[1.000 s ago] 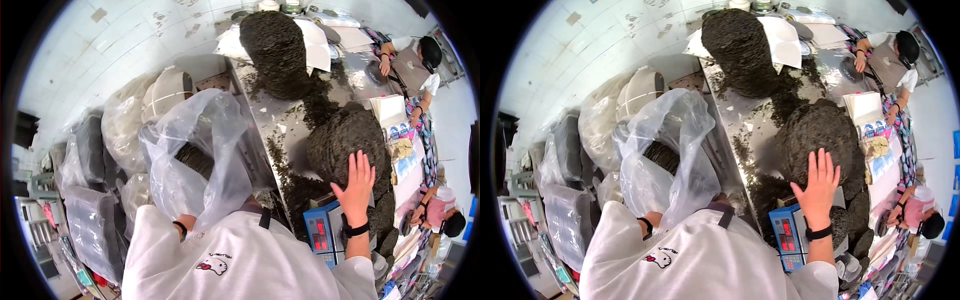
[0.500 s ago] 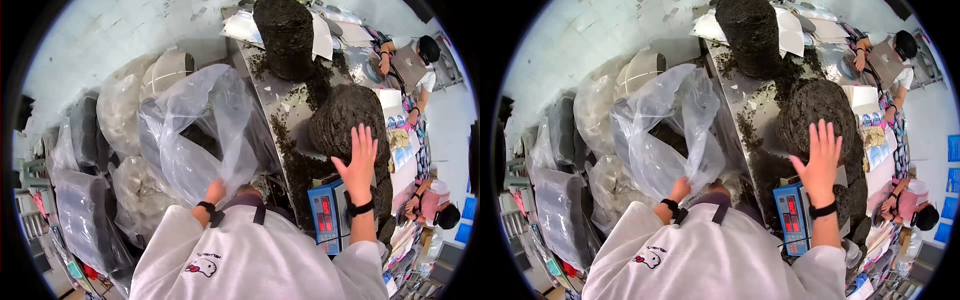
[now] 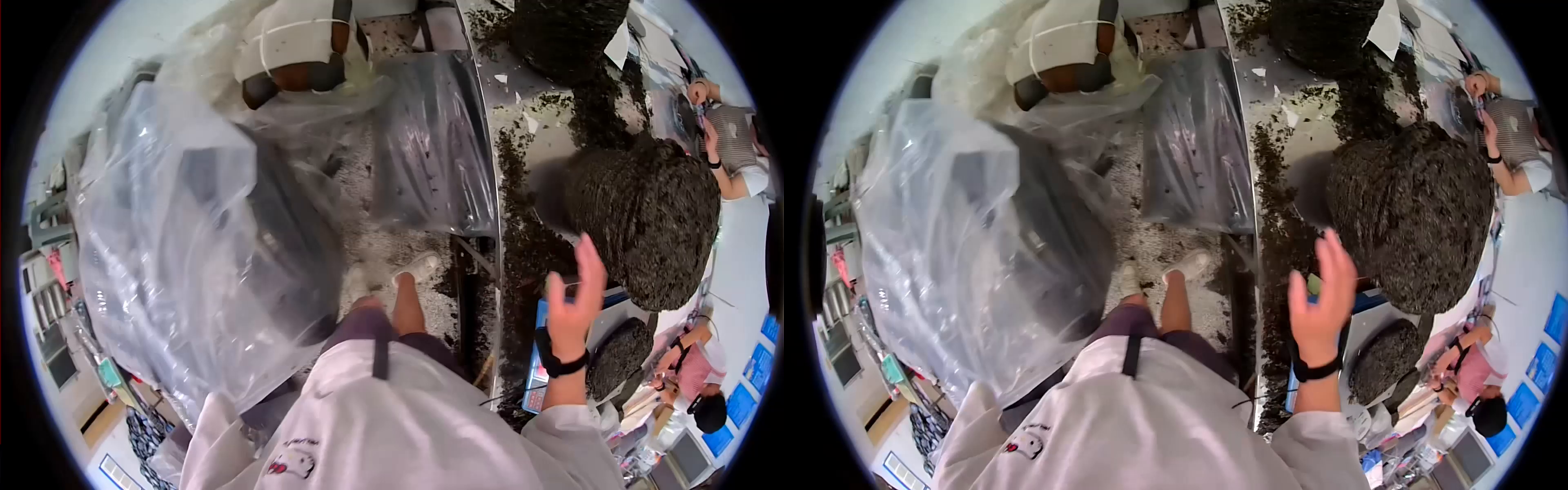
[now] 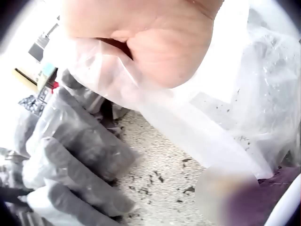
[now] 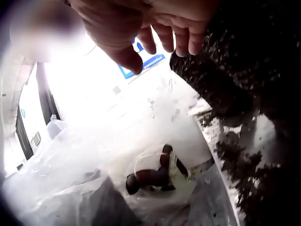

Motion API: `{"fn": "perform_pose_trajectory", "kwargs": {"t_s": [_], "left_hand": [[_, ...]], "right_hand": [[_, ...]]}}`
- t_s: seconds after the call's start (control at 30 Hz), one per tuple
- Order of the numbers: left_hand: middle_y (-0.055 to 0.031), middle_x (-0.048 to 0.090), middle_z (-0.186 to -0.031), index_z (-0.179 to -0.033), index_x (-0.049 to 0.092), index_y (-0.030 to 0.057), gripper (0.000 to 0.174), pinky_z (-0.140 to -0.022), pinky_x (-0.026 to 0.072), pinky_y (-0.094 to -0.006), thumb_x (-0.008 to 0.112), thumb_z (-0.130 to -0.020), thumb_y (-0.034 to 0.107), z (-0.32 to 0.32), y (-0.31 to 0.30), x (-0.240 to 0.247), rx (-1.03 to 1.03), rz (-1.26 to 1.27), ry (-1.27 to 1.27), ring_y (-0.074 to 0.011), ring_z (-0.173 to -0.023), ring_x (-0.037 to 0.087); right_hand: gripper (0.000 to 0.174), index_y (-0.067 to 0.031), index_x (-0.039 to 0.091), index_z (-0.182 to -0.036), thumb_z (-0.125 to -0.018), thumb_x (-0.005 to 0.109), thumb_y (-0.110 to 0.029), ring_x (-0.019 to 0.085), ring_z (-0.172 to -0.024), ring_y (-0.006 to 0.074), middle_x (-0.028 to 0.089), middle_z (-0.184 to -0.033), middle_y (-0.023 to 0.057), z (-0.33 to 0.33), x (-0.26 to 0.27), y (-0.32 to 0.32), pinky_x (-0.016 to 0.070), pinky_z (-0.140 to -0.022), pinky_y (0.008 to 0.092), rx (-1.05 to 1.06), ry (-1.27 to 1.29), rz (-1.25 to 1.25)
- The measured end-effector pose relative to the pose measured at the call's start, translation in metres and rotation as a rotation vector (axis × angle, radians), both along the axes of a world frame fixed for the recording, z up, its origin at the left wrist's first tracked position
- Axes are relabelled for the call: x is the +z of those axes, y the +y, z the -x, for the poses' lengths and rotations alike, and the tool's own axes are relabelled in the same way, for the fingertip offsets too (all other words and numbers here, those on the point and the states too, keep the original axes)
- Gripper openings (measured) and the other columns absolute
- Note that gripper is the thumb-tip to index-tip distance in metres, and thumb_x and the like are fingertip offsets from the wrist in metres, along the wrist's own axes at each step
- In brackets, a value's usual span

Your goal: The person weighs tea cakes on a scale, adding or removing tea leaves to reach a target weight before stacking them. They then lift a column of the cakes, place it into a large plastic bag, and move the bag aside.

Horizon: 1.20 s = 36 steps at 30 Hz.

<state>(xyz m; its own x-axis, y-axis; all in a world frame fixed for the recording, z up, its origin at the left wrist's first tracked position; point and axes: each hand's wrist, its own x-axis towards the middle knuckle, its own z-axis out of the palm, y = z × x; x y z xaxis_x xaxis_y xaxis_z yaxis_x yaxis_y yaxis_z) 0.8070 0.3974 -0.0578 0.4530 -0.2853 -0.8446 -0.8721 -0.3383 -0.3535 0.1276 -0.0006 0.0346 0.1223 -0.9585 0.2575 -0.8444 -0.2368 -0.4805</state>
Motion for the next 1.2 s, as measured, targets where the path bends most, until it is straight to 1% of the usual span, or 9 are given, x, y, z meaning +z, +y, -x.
{"fn": "perform_pose_trajectory", "kwargs": {"t_s": [0.13, 0.23, 0.3, 0.37, 0.47, 0.6, 0.67, 0.9, 1.2], "left_hand": [[-0.0173, 0.061, -0.101, -0.097, 0.064, 0.0052, 0.024, -0.082, 0.0467, -0.0455, 0.056, -0.081, 0.021, -0.038, 0.076, 0.011, 0.041, -0.067, -0.031, -0.0359, -0.096, 0.058], [-0.0168, 0.063, -0.097, -0.095, 0.065, 0.0046, 0.023, -0.081, 0.0469, -0.0455, 0.056, -0.08, 0.019, -0.06, 0.111, 0.006, 0.047, -0.081, -0.03, -0.0364, -0.094, 0.059], [-0.0165, 0.064, -0.095, -0.094, 0.066, 0.0041, 0.022, -0.08, 0.047, -0.0456, 0.055, -0.079, 0.017, -0.074, 0.121, 0.0, 0.041, -0.043, -0.02, -0.0368, -0.093, 0.059], [-0.0162, 0.065, -0.093, -0.093, 0.066, 0.0037, 0.022, -0.08, 0.0471, -0.0457, 0.055, -0.078, 0.016, -0.084, 0.122, -0.015, 0.005, 0.023, 0.027, -0.0372, -0.092, 0.059], [-0.0157, 0.066, -0.09, -0.091, 0.067, 0.003, 0.021, -0.079, 0.0473, -0.0458, 0.055, -0.077, 0.014, -0.081, 0.116, -0.05, -0.083, 0.224, 0.195, -0.0377, -0.09, 0.06], [-0.0205, 0.064, -0.096, -0.089, 0.068, 0.0041, 0.022, -0.079, 0.0485, -0.0459, 0.058, -0.074, 0.016, 0.009, 0.01, -0.025, 0.012, 0.319, 0.162, -0.0389, -0.089, 0.06], [-0.0208, 0.065, -0.095, -0.09, 0.067, 0.0047, 0.025, -0.079, 0.0495, -0.0462, 0.059, -0.07, 0.017, 0.029, -0.027, -0.014, 0.0, -0.039, 0.086, -0.0394, -0.09, 0.062], [-0.0198, 0.066, -0.097, -0.097, 0.065, 0.0058, 0.028, -0.08, 0.0504, -0.0453, 0.055, -0.071, 0.012, 0.088, -0.132, 0.024, -0.094, -0.134, 0.161, -0.0377, -0.094, 0.063], [-0.0165, 0.064, -0.084, -0.083, 0.065, 0.0078, 0.018, -0.071, 0.0484, -0.0452, 0.058, -0.068, 0.013, 0.211, -0.26, -0.01, -0.129, 0.383, 0.577, -0.0377, -0.084, 0.061]], "right_hand": [[0.039, 0.0022, 0.055, -0.112, -0.073, 0.061, 0.001, 0.057, -0.09, 0.032, 0.06, -0.108, 0.017, 0.0, 0.022, 0.022, 0.0466, -0.079, 0.0397, 0.066, -0.06, 0.205], [0.056, 0.0014, 0.047, -0.125, -0.074, 0.068, -0.007, 0.049, -0.113, 0.0328, 0.048, -0.129, 0.0206, -0.005, 0.038, 0.035, 0.0388, -0.096, 0.0438, 0.013, 0.195, 0.393], [0.082, -0.002, 0.037, -0.137, -0.07, 0.078, -0.025, 0.027, -0.135, 0.0381, 0.03, -0.145, 0.0225, -0.021, 0.06, 0.014, 0.0214, -0.11, 0.0491, -0.175, 0.371, 0.272], [0.091, -0.0051, 0.034, -0.14, -0.065, 0.08, -0.027, 0.026, -0.136, 0.0382, 0.027, -0.147, 0.0205, 0.001, 0.046, -0.011, 0.0217, -0.11, 0.0508, -0.255, 0.846, 0.004], [0.097, -0.0072, 0.03, -0.142, -0.062, 0.081, -0.026, 0.027, -0.135, 0.0377, 0.029, -0.147, 0.0183, 0.051, 0.057, -0.038, 0.0255, -0.109, 0.0485, -0.315, 0.774, 0.108], [0.094, -0.0072, 0.03, -0.142, -0.064, 0.08, -0.022, 0.028, -0.135, 0.0381, 0.031, -0.146, 0.0177, 0.106, 0.082, -0.061, 0.0272, -0.109, 0.0437, -0.257, 0.664, 0.112], [0.092, -0.0066, 0.03, -0.142, -0.066, 0.08, -0.02, 0.028, -0.135, 0.0373, 0.032, -0.146, 0.0172, 0.122, 0.09, -0.07, 0.0267, -0.11, 0.043, -0.235, 0.576, 0.01], [0.094, -0.0046, 0.031, -0.141, -0.062, 0.08, -0.015, 0.029, -0.134, 0.0374, 0.032, -0.146, 0.0174, 0.141, 0.101, -0.08, 0.0262, -0.11, 0.0432, -0.224, 0.507, -0.05], [0.099, -0.0037, 0.03, -0.142, -0.056, 0.08, -0.009, 0.027, -0.136, 0.0361, 0.03, -0.147, 0.0185, 0.173, 0.102, -0.065, 0.0237, -0.111, 0.0432, -0.295, 0.426, -0.138]]}}
